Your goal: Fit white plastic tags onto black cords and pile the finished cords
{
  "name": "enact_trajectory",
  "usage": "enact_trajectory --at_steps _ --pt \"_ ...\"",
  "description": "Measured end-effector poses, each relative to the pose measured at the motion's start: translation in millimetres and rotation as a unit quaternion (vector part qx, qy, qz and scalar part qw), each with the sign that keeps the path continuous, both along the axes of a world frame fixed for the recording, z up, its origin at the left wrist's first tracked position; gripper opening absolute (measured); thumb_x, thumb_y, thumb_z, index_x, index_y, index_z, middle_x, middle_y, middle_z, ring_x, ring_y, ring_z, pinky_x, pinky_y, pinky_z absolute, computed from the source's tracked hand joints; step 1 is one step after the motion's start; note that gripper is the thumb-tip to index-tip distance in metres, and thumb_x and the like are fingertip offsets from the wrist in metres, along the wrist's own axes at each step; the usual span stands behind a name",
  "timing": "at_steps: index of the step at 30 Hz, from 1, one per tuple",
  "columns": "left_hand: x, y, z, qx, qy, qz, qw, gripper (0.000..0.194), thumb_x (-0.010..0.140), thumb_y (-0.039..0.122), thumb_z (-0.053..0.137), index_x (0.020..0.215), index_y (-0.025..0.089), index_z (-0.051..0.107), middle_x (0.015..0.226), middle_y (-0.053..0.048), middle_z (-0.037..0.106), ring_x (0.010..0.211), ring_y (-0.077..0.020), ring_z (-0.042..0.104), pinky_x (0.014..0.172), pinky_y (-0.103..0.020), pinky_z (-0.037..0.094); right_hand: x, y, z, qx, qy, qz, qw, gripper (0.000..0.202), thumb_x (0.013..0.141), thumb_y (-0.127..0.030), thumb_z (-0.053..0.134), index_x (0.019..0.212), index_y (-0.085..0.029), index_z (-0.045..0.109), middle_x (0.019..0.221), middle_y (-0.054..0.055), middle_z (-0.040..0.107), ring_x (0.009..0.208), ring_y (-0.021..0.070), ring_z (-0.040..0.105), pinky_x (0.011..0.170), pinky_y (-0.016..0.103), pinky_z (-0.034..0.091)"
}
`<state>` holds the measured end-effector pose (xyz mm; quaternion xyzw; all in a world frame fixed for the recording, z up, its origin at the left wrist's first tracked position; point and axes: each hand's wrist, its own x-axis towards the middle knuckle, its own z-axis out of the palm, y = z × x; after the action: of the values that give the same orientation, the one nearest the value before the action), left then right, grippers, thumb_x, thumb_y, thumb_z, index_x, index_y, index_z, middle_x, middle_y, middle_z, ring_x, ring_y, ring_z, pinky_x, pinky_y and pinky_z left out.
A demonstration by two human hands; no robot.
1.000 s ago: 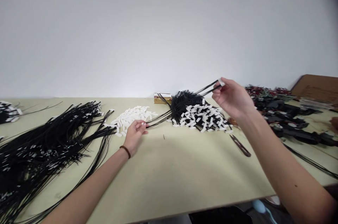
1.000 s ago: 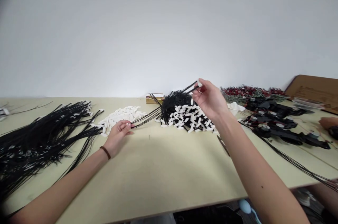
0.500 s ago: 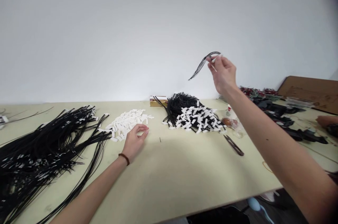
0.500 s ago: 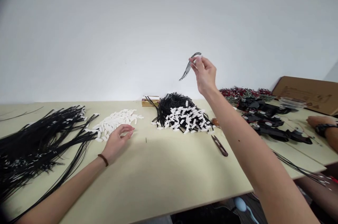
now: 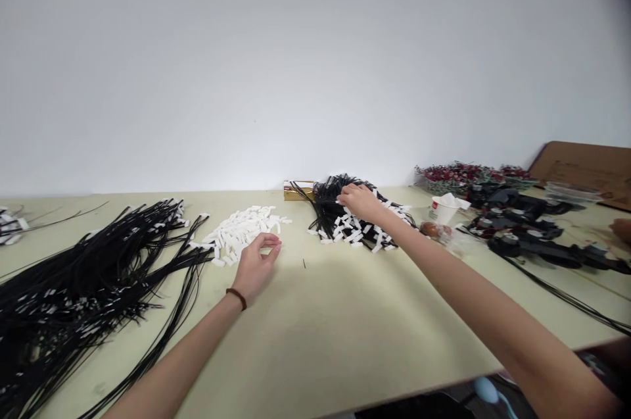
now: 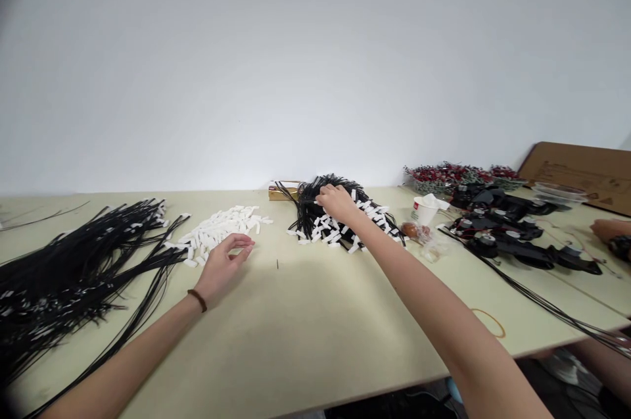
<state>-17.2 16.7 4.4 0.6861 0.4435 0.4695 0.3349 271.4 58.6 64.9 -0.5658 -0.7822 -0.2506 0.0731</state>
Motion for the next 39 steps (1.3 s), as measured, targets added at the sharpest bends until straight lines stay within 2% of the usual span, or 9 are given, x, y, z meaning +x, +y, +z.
enact_trajectory --at_steps 7,11,16,21,25,28,31,34,39 --pt "0.5 -1.6 1.2 0.005 0.009 0.003 1.0 0.018 0.07 0.033 0.054 0.08 0.019 0.058 0.086 -0.006 0.065 0.085 -0.0192 0.06 0.07 -0.03 0.047 -20.1 -5.9 -8.4 0.027 -0.079 -0.033 0.996 0.027 0.083 -0.006 0.037 0.086 -0.011 0.063 0.093 0.014 0.059 0.095 0.0221 0.044 0.082 0.036 0.026" --pt "0.3 -1.4 1.9 0.006 0.013 0.004 1.0 0.018 0.071 0.034 0.053 0.081 0.019 0.058 0.086 -0.006 0.065 0.086 -0.0193 0.059 0.07 -0.03 0.047 -30.4 -16.7 -6.6 0.049 -0.094 -0.046 0.993 0.029 0.082 -0.005 0.035 0.087 -0.01 0.063 0.091 0.014 0.06 0.094 0.0229 0.044 0.088 0.04 0.022" --pt "-0.9 1.2 -0.3 0.017 0.035 0.016 0.999 0.015 0.072 0.03 0.051 0.079 0.019 0.058 0.086 -0.006 0.065 0.083 -0.0191 0.06 0.073 -0.032 0.047 -38.1 -32.4 -5.5 0.062 -0.1 -0.066 0.991 0.029 0.08 -0.003 0.037 0.085 -0.009 0.064 0.089 0.016 0.059 0.095 0.0258 0.043 0.088 0.044 0.022" --pt "-10.1 10.6 -9.4 0.072 0.17 0.053 0.981 0.017 0.073 0.022 0.046 0.084 0.018 0.058 0.092 -0.008 0.063 0.092 -0.0217 0.056 0.086 -0.036 0.04 -52.1 -38.7 -23.7 0.039 -0.098 -0.062 0.992 0.024 0.077 -0.004 0.043 0.081 -0.012 0.065 0.09 0.014 0.059 0.094 0.0251 0.045 0.086 0.042 0.026" --pt "-19.1 17.9 -12.3 0.109 0.302 0.098 0.942 0.026 0.074 0.018 0.042 0.093 0.011 0.058 0.1 -0.015 0.06 0.102 -0.026 0.05 0.089 -0.037 0.035 -60.6 -43.5 -39.4 0.037 -0.079 -0.065 0.994 0.022 0.078 -0.008 0.044 0.087 -0.011 0.064 0.095 0.015 0.058 0.095 0.0255 0.045 0.085 0.042 0.028" --pt "-25.6 22.3 -10.0 0.123 0.364 0.134 0.914 0.028 0.075 0.016 0.041 0.095 0.009 0.059 0.102 -0.017 0.059 0.101 -0.0275 0.05 0.088 -0.036 0.035 -67.9 -51.5 -45.8 0.047 -0.062 -0.064 0.995 0.024 0.08 -0.01 0.043 0.096 -0.01 0.061 0.1 0.016 0.056 0.098 0.0262 0.044 0.086 0.043 0.027" --pt "-33.8 27.1 -6.2 0.139 0.391 0.172 0.893 0.028 0.075 0.016 0.04 0.094 0.012 0.06 0.1 -0.017 0.06 0.099 -0.0287 0.05 0.086 -0.038 0.036 -79.6 -62.4 -52.0 0.054 -0.047 -0.044 0.997 0.024 0.083 -0.014 0.041 0.099 -0.013 0.059 0.103 0.014 0.056 0.1 0.025 0.043 0.087 0.041 0.027" --pt "-43.1 32.4 -4.6 0.139 0.412 0.2 0.878 0.029 0.075 0.018 0.041 0.096 0.012 0.06 0.102 -0.017 0.06 0.1 -0.0301 0.05 0.084 -0.039 0.037 -92.0 -72.6 -61.5 0.062 -0.017 0.018 0.998 0.022 0.084 -0.015 0.041 0.094 -0.015 0.059 0.101 0.011 0.057 0.099 0.0226 0.044 0.088 0.037 0.027" --pt "-53.4 41.4 -9.8 0.111 0.422 0.162 0.885 0.026 0.076 0.022 0.042 0.091 0.014 0.061 0.1 -0.016 0.062 0.099 -0.0286 0.052 0.082 -0.036 0.038 -99.2 -82.0 -74.2 0.059 0.049 0.087 0.993 0.019 0.083 -0.015 0.042 0.082 -0.017 0.06 0.088 0.006 0.061 0.092 0.0193 0.047 0.085 0.033 0.029"
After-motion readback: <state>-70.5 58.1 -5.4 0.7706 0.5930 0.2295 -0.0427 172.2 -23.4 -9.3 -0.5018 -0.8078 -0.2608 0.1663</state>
